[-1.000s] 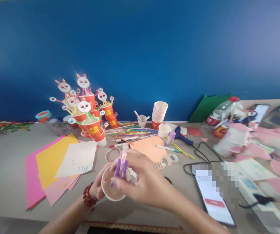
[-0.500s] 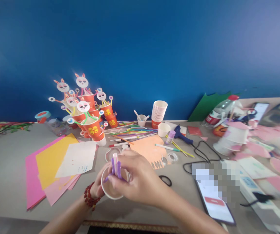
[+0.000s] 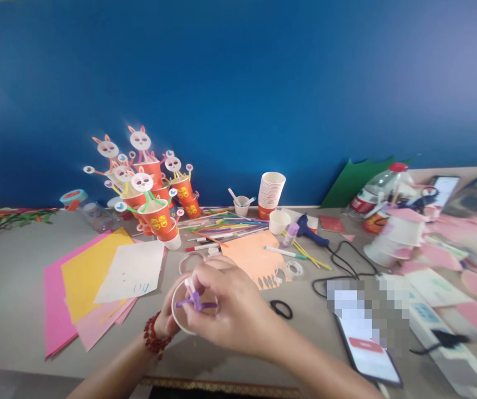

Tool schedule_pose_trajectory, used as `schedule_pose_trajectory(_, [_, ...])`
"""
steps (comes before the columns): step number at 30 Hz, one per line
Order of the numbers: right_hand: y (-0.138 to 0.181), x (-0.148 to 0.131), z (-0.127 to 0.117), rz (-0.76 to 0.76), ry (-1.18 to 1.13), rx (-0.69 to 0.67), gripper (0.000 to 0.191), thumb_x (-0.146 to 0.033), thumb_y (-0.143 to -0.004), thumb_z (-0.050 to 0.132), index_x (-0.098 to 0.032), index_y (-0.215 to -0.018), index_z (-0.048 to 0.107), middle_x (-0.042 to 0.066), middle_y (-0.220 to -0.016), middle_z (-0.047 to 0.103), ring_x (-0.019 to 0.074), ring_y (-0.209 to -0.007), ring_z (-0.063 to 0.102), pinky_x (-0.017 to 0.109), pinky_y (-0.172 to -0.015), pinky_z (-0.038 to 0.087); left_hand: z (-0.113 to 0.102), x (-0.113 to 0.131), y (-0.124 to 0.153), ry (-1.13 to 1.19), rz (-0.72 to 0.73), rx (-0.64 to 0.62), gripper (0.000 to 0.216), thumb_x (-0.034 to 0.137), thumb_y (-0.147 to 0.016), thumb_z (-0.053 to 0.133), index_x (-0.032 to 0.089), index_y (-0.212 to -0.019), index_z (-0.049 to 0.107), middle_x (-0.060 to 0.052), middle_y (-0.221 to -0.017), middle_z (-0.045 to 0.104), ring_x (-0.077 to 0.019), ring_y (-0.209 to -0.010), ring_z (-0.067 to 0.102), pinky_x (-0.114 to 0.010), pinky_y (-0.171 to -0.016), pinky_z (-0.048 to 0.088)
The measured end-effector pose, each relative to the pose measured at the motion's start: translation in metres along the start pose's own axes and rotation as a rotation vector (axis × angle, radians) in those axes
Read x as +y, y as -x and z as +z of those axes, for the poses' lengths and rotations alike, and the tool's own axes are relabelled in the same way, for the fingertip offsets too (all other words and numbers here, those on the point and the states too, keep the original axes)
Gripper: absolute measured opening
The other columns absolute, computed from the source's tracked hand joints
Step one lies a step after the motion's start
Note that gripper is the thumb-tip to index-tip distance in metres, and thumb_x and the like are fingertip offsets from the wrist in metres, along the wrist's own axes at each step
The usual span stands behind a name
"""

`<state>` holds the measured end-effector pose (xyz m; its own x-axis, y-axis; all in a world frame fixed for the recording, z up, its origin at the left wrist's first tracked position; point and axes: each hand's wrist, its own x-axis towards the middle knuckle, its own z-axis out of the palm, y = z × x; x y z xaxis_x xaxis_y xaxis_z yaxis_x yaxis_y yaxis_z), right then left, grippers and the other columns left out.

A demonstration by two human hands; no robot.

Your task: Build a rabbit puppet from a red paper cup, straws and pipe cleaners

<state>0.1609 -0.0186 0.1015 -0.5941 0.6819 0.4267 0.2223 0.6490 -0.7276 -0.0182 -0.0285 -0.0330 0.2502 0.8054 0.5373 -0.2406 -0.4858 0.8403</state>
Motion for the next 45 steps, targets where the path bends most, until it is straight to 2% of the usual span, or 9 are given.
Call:
schedule_pose_trajectory(7, [-0.001,0.000,0.000,-0.067,0.096,-0.101,0.020,-0.007,-0.073,0.064,-0.022,-0.080,0.053,-0.002,-0.075,0.065,0.0158,-0.071,0.055,0.030,-0.072,0.043,0.003,0.007,-0.002,-0.022,-0.012,0.102,0.073,0.069,-0.074,0.066,0.023,-0.130,0.059,-0.013,-0.122,0.066,-0.0357,-0.107,0.066,-0.048,-0.090,0.056])
schedule_pose_trajectory(13, [-0.002,-0.004,0.001,-0.084,0.125,-0.070,0.016,-0.007,-0.077,0.060,-0.022,-0.080,0.052,-0.002,-0.076,0.066,0.0155,-0.071,0.054,0.028,-0.070,0.040,0.003,0.007,-0.004,0.082,0.005,0.073,0.074,0.064,-0.074,0.071,0.026,-0.135,0.055,-0.012,-0.130,0.062,-0.0331,-0.118,0.060,-0.046,-0.099,0.050])
schedule_pose_trajectory(19, [0.001,-0.001,0.002,0.029,0.194,-0.042,0.011,-0.010,-0.078,0.061,-0.020,-0.077,0.057,-0.001,-0.071,0.064,0.0167,-0.070,0.054,0.029,-0.068,0.038,0.003,0.009,-0.010,0.014,0.067,0.015,0.076,0.066,-0.070,0.071,0.024,-0.131,0.058,-0.011,-0.120,0.065,-0.0316,-0.105,0.064,-0.043,-0.092,0.053])
schedule_pose_trajectory(23, [0.001,0.003,0.005,0.022,0.187,-0.088,0.013,-0.011,-0.078,0.064,-0.020,-0.075,0.055,-0.002,-0.068,0.064,0.0172,-0.071,0.054,0.031,-0.074,0.040,0.003,0.009,-0.010,-0.045,0.067,0.002,0.077,0.068,-0.069,0.071,0.024,-0.131,0.058,-0.011,-0.118,0.066,-0.0309,-0.103,0.065,-0.041,-0.091,0.053])
schedule_pose_trajectory(30, [0.000,-0.004,-0.011,0.084,0.183,-0.160,0.024,-0.018,-0.080,0.072,-0.024,-0.100,0.063,0.001,-0.096,0.068,0.0195,-0.089,0.059,0.031,-0.081,0.041,-0.004,-0.001,0.003,-0.095,0.086,0.063,0.075,0.066,-0.078,0.064,0.027,-0.140,0.050,-0.012,-0.132,0.061,-0.0325,-0.117,0.061,-0.043,-0.099,0.050])
schedule_pose_trajectory(33, [-0.002,-0.005,-0.022,0.100,0.202,-0.171,0.016,-0.016,-0.078,0.073,-0.022,-0.088,0.062,0.000,-0.091,0.067,0.0178,-0.086,0.060,0.029,-0.080,0.041,-0.003,0.002,0.003,-0.105,0.029,0.078,0.077,0.067,-0.078,0.063,0.024,-0.140,0.050,-0.015,-0.134,0.060,-0.0347,-0.119,0.059,-0.047,-0.101,0.048])
schedule_pose_trajectory(36, [-0.006,0.000,-0.029,0.130,0.211,-0.216,0.009,-0.016,-0.082,0.070,-0.020,-0.078,0.063,-0.002,-0.079,0.066,0.0159,-0.078,0.059,0.027,-0.074,0.041,0.001,0.011,-0.004,-0.057,-0.056,0.014,0.078,0.071,-0.078,0.060,0.021,-0.137,0.052,-0.015,-0.127,0.063,-0.0336,-0.111,0.063,-0.046,-0.096,0.051])
schedule_pose_trajectory(42, [-0.009,0.020,-0.033,0.301,0.077,-0.241,0.004,-0.019,-0.083,0.067,-0.022,-0.081,0.068,-0.005,-0.077,0.069,0.0132,-0.073,0.062,0.024,-0.067,0.041,0.006,0.022,-0.014,-0.078,-0.104,-0.017,0.069,0.066,-0.082,0.060,0.023,-0.135,0.052,-0.012,-0.127,0.062,-0.0319,-0.112,0.061,-0.044,-0.094,0.050])
schedule_pose_trajectory(45, [-0.008,0.025,-0.033,0.313,0.045,-0.234,0.005,-0.019,-0.084,0.067,-0.023,-0.084,0.069,-0.004,-0.081,0.071,0.0141,-0.077,0.063,0.025,-0.068,0.042,0.006,0.023,-0.015,-0.089,-0.102,-0.041,0.067,0.064,-0.082,0.062,0.025,-0.135,0.052,-0.011,-0.130,0.061,-0.0312,-0.114,0.060,-0.042,-0.097,0.048])
